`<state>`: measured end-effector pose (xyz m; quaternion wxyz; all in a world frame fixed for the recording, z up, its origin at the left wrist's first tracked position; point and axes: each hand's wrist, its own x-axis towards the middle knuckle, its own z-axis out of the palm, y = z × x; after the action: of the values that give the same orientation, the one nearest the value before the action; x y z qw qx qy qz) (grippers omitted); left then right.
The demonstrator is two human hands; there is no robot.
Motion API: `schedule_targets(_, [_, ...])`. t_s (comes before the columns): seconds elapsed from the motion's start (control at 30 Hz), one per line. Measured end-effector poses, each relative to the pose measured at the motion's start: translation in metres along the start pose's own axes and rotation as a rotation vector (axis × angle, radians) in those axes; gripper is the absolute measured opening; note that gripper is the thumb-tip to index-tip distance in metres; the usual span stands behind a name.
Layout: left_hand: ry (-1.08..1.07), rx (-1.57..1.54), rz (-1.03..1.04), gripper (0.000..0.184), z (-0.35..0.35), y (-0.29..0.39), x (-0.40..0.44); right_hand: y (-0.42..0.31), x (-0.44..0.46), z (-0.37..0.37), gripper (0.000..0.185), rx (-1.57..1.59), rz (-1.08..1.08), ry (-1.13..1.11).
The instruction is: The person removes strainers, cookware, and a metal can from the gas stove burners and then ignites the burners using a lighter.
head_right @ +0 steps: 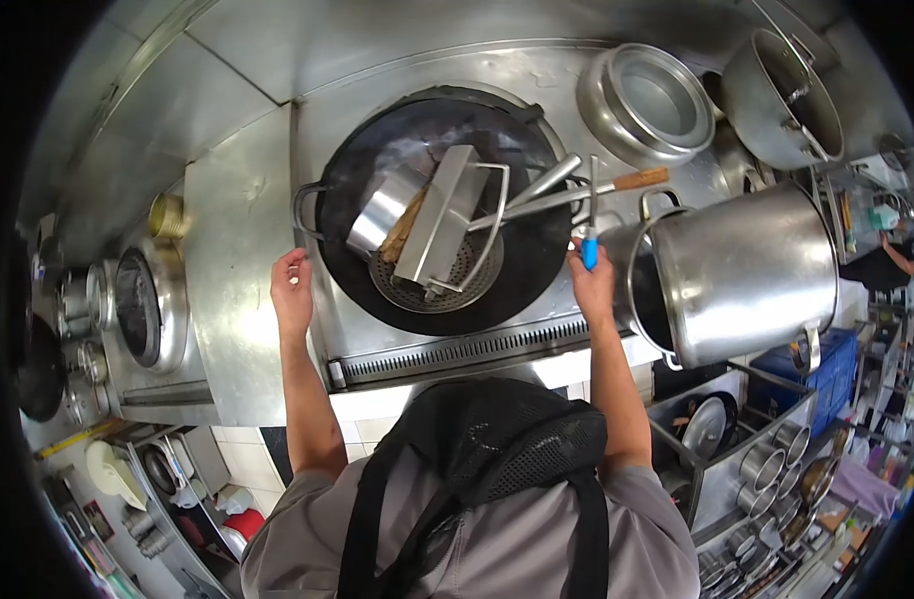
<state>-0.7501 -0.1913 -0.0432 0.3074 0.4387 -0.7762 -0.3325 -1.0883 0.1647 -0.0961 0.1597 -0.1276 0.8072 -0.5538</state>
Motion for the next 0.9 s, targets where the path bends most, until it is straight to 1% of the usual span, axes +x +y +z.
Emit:
schedule_targets(0.07, [0.031,-0.005,-0.029,0.025,-0.001,0.001,0.005,0.005,0.006,0.0,0.026,-0.011,-0.085,0.06])
schedule_targets(0.13, [0.04,-0.041,-0.005,0.025,-0.002,0.001,0.012,0.0,0.013,-0.002,0.032,-0.034,-0.016,0.103])
schedule_targets(0.2, [0.059,-0.017,-0.008,0.025,-0.005,0.006,0.018,-0.001,0.024,0.003,0.038,0.029,-0.088,0.192])
schedule_targets(0.23, [0.056,-0.027,-0.027,0.025,-0.005,0.009,0.021,-0.005,0.028,0.003,0.043,-0.037,-0.132,0.215])
schedule_targets(0.33, [0.063,-0.049,-0.064,0.026,-0.005,0.014,0.031,-0.006,0.045,0.011,0.046,0.012,-0.181,0.283])
schedule_targets(0.37, [0.06,-0.08,-0.07,0.026,-0.004,0.014,0.034,-0.007,0.05,0.015,0.041,0.071,-0.161,0.295])
schedule_targets(0.4, [0.058,-0.111,-0.076,0.026,-0.003,0.015,0.039,-0.007,0.055,0.015,0.041,0.073,-0.164,0.287])
schedule_targets(0.47, [0.067,-0.139,-0.085,0.028,0.001,0.013,0.05,-0.013,0.061,0.014,0.034,0.234,0.115,0.086])
schedule_targets(0.5, [0.069,-0.169,-0.089,0.03,0.003,0.012,0.055,-0.02,0.06,0.02,0.025,0.259,0.067,0.118])
schedule_targets(0.63, [0.069,-0.233,-0.112,0.033,0.014,0.01,0.074,-0.025,0.067,0.026,0.024,0.262,0.041,0.154])
schedule_targets(0.7, [0.013,-0.384,-0.18,0.042,0.023,0.004,0.082,-0.022,0.069,0.022,0.02,0.338,0.099,0.14])
schedule_targets(0.73, [0.032,-0.377,-0.183,0.042,0.026,0.001,0.088,-0.02,0.07,0.022,0.018,0.377,0.129,0.126])
schedule_targets(0.8, [-0.111,-0.054,-0.221,0.055,0.031,-0.002,0.1,-0.019,0.073,0.021,0.018,0.443,0.134,0.112])
schedule_targets(0.87, [-0.044,-0.018,-0.286,0.061,0.041,-0.003,0.103,-0.025,0.069,0.019,0.018,0.53,0.21,0.079])
schedule_targets(0.9, [0.011,0.078,-0.288,0.057,0.039,0.017,0.099,-0.026,0.069,0.021,0.018,0.516,0.224,0.07])
